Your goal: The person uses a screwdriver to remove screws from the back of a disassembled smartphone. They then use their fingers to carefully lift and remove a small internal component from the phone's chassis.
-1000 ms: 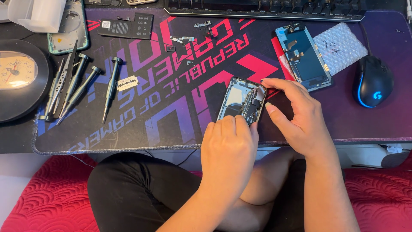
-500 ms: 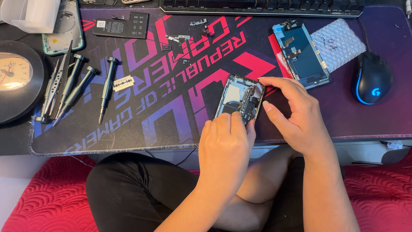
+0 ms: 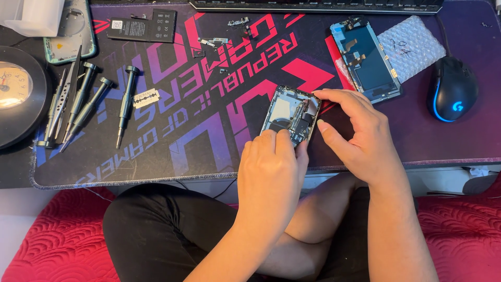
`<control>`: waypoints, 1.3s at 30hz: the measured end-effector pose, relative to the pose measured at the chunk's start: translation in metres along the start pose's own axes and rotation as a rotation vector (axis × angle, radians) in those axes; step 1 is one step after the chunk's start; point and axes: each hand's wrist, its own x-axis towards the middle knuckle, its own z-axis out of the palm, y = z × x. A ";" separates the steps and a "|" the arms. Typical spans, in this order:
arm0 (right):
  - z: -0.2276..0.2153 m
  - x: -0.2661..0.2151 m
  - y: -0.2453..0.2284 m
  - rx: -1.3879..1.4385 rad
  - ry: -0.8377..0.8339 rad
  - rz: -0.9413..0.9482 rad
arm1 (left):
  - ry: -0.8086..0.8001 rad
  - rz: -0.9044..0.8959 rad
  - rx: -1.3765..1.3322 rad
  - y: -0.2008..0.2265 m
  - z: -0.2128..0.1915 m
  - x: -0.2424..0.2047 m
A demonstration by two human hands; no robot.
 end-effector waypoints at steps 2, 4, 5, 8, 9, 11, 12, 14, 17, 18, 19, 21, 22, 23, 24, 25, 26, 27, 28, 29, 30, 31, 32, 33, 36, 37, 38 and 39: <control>0.000 0.000 -0.001 0.002 -0.001 -0.004 | 0.049 0.037 0.013 0.000 0.002 0.000; 0.000 0.000 -0.001 0.007 -0.002 -0.002 | 0.058 0.056 0.036 0.000 0.002 -0.001; -0.001 0.000 -0.001 0.012 -0.002 -0.001 | 0.067 0.076 0.059 0.000 0.002 -0.001; -0.001 0.001 -0.003 0.013 -0.003 0.020 | 0.096 0.105 0.074 -0.001 0.003 0.000; -0.001 0.000 -0.001 0.013 -0.002 0.022 | 0.095 0.106 0.073 0.000 0.002 0.000; 0.000 0.000 0.002 0.006 0.002 -0.003 | 0.121 0.144 0.121 0.001 -0.001 0.001; -0.001 0.000 0.002 0.007 0.001 -0.002 | 0.119 0.143 0.122 0.000 0.000 0.001; -0.001 0.000 0.001 0.017 0.003 -0.011 | 0.115 0.139 0.142 -0.001 0.003 0.001; -0.002 0.000 -0.001 0.016 -0.008 0.010 | 0.116 0.144 0.136 -0.003 0.006 0.002; -0.002 0.000 0.000 0.016 -0.008 0.011 | 0.115 0.144 0.137 -0.003 0.006 0.002; -0.002 0.000 0.000 0.018 -0.006 0.009 | 0.108 0.142 0.131 -0.003 0.005 0.002; -0.002 0.000 0.000 0.019 -0.004 0.009 | 0.099 0.141 0.125 -0.003 0.003 0.002; -0.002 0.000 0.000 0.022 -0.006 0.013 | 0.089 0.152 0.157 -0.003 0.002 0.003; -0.002 -0.001 0.000 0.025 -0.008 0.018 | 0.078 0.164 0.190 -0.003 0.000 0.003; -0.002 -0.001 0.000 0.024 -0.007 0.019 | 0.077 0.165 0.189 -0.003 0.001 0.004; -0.002 -0.001 0.000 0.024 -0.006 0.019 | 0.071 0.171 0.180 -0.003 0.001 0.004; -0.002 0.000 0.000 0.024 -0.007 0.019 | 0.065 0.174 0.173 -0.003 0.001 0.005; -0.002 0.000 0.000 0.025 -0.008 0.020 | 0.063 0.174 0.173 -0.003 0.002 0.005; -0.002 0.000 0.000 0.019 -0.007 0.012 | 0.067 0.182 0.172 -0.004 0.003 0.005; -0.002 0.000 0.000 0.013 -0.007 0.005 | 0.071 0.190 0.171 -0.004 0.004 0.006; -0.002 0.000 0.000 0.013 -0.007 0.006 | 0.070 0.190 0.170 -0.005 0.005 0.006; -0.002 0.000 0.000 0.014 -0.006 0.000 | 0.070 0.201 0.165 -0.005 0.005 0.006; -0.002 0.000 0.001 0.015 -0.005 -0.006 | 0.070 0.212 0.160 -0.006 0.006 0.006; -0.002 0.000 0.000 0.016 -0.006 -0.005 | 0.068 0.212 0.160 -0.006 0.005 0.006; -0.002 0.000 -0.001 0.013 -0.014 0.008 | 0.051 0.199 0.104 -0.007 0.001 0.008; -0.002 0.000 -0.001 0.014 -0.011 0.007 | -0.010 0.156 -0.033 -0.006 -0.002 0.009; -0.002 0.000 -0.002 0.015 -0.007 0.005 | -0.071 0.111 -0.170 -0.006 -0.006 0.010; -0.002 0.000 -0.003 0.016 -0.009 0.006 | -0.071 0.110 -0.170 -0.007 -0.006 0.010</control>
